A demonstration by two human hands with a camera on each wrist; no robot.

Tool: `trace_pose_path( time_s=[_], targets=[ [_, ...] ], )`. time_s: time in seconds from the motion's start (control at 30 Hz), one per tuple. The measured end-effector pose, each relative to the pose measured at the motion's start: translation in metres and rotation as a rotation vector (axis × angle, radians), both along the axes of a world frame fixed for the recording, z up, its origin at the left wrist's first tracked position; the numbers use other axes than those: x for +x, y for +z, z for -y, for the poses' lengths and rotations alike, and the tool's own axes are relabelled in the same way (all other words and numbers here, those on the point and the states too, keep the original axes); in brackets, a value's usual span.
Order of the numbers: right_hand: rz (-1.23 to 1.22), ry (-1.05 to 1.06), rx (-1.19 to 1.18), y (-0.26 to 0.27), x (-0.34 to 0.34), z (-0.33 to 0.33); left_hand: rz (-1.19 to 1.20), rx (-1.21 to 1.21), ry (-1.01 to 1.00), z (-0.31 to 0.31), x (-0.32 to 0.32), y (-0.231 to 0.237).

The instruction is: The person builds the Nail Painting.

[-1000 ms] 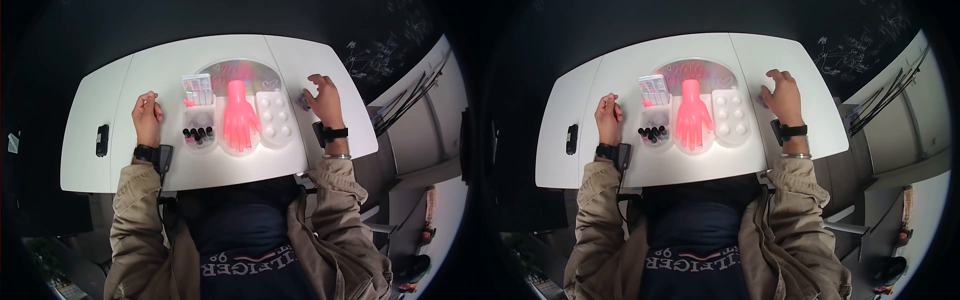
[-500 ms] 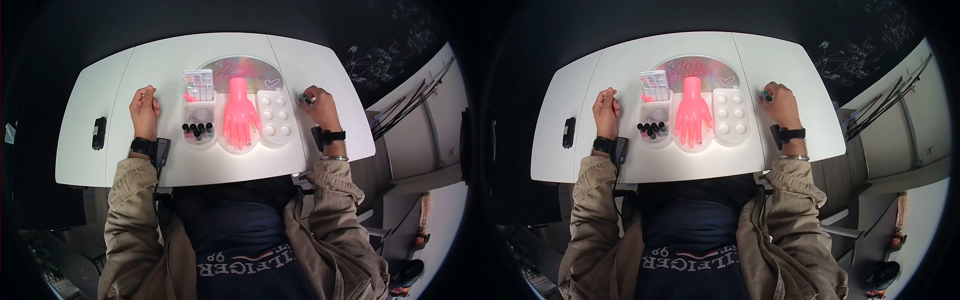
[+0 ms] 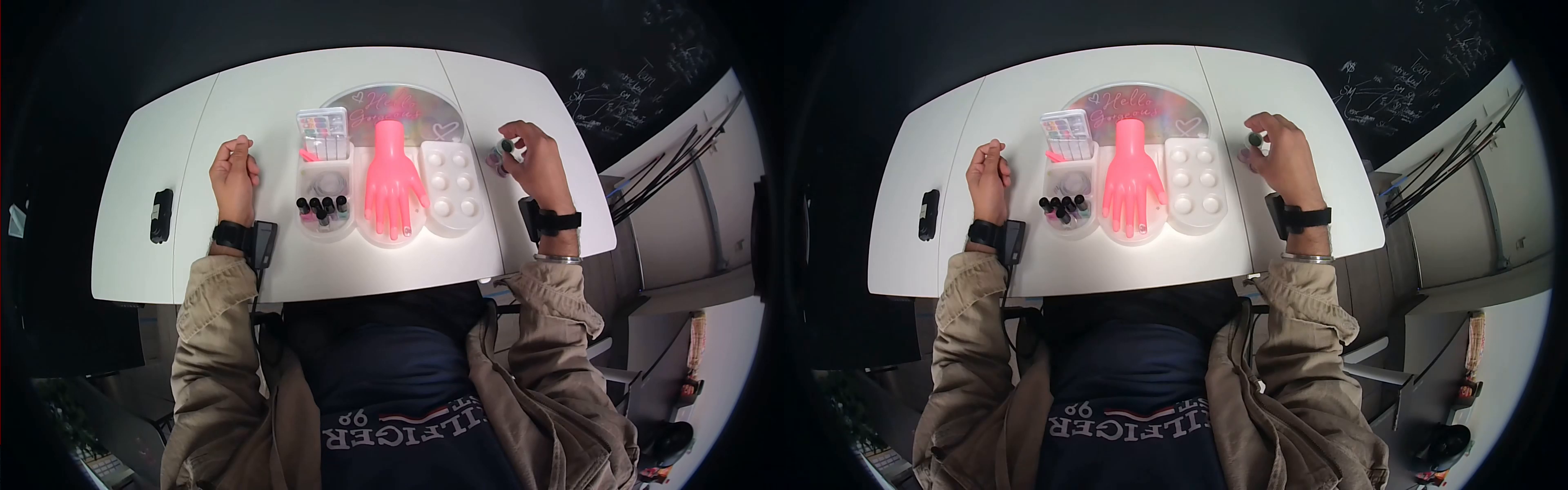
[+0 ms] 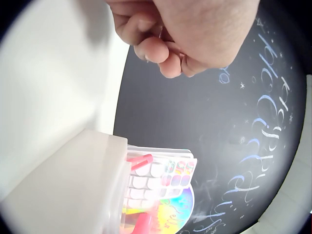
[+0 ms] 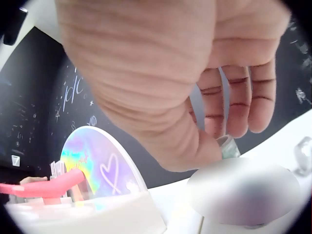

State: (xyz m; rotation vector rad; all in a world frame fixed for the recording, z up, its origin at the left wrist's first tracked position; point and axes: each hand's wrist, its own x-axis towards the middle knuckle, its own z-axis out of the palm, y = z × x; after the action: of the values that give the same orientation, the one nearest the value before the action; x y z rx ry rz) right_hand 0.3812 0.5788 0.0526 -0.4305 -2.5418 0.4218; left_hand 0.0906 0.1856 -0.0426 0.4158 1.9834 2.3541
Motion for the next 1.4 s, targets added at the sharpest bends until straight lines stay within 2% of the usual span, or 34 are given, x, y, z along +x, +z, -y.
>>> trace_pose_path(
  time_s=[0.1,0.37,0.57,0.83,1.07,1.2,1.4],
  targets=[
    [-0.057,0.139,-0.005,0.01,-0.004,0.02,-0.002,0.002,0.004,0.0,0.001,0.001],
    [0.067,0.404,-0.006,0.014,-0.016,0.07,-0.005,0.007,-0.002,0.0,0.0,0.0],
    [0.141,0.446,-0.116,0.002,-0.021,0.071,0.013,-0.005,0.001,0.0,0.002,0.004],
    [0.072,0.495,-0.047,-0.013,-0.026,0.063,-0.001,-0.008,-0.005,0.0,-0.001,0.0],
    [0.038,0.53,-0.06,-0.006,-0.022,0.048,-0.006,-0.005,-0.009,0.001,-0.002,-0.002],
    [0.08,0.243,-0.076,0.014,-0.005,0.03,-0.004,-0.011,-0.01,0.001,0.0,0.0],
    [0.123,0.012,0.07,-0.017,0.008,-0.027,0.002,0.0,-0.006,0.0,-0.001,-0.001]
  ],
)
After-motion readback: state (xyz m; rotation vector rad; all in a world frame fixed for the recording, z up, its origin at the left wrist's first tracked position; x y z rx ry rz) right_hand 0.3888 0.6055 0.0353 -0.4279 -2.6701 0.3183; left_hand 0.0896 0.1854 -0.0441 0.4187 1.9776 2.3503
